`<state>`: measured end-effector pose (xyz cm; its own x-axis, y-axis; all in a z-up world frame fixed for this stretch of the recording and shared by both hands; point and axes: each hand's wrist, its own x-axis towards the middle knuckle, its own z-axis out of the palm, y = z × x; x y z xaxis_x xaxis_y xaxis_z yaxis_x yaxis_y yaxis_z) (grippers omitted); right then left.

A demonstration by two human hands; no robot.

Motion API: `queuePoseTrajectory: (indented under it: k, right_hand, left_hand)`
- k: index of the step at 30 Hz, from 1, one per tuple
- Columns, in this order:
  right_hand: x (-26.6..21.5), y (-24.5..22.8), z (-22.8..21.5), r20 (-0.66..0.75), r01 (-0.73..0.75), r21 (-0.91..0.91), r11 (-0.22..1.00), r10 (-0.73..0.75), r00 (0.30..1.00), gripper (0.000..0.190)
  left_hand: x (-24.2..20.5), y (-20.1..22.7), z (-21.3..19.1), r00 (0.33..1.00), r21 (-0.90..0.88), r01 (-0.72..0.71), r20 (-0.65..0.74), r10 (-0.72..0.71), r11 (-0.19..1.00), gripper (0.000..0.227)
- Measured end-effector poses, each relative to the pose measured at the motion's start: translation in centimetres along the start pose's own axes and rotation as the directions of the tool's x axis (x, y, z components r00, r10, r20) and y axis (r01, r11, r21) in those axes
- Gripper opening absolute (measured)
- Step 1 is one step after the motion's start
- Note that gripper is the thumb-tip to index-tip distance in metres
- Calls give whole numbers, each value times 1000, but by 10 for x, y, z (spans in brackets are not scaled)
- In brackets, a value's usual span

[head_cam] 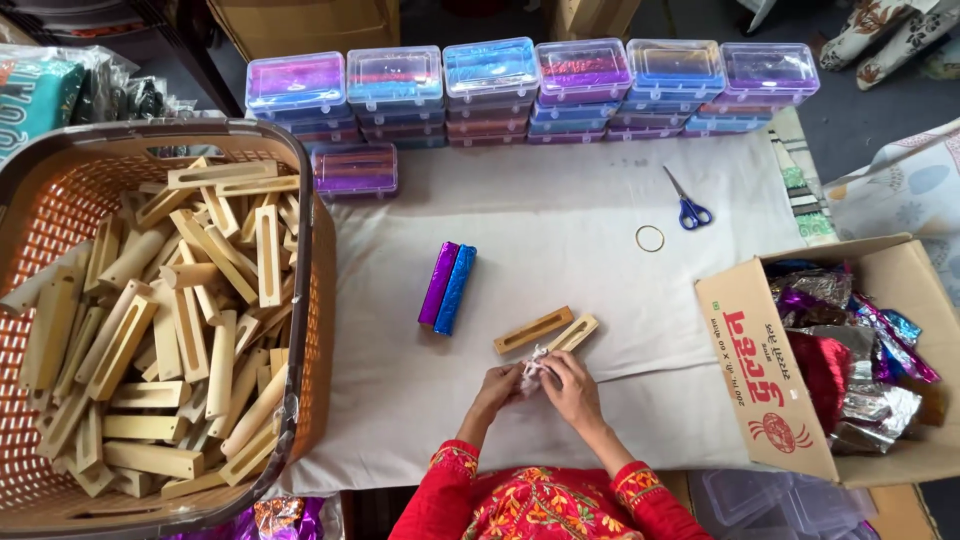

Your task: The recorder is wrapping wooden objects in colorful foil and placing them into a box.

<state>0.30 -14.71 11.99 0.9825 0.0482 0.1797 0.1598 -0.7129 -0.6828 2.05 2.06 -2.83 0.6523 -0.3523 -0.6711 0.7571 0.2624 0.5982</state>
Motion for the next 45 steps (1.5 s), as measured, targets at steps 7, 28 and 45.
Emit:
queuePoseTrajectory:
  k: [7,28,45]
  right_hand:
    - [25,42,-27,26,83,-228,970,-79,996,26]
    - [34,60,-21,-93,8,-365,931,-45,995,42]
    - [20,58,-27,-103,-246,-24,969,242,965,30]
  left_hand:
    - [-10,15,12,997,75,46,-64,-41,996,48]
    - [-8,8,12,999,36,21,-47,-19,999,37]
    - [-18,19,16,999,24,14,-53,-13,1000,38]
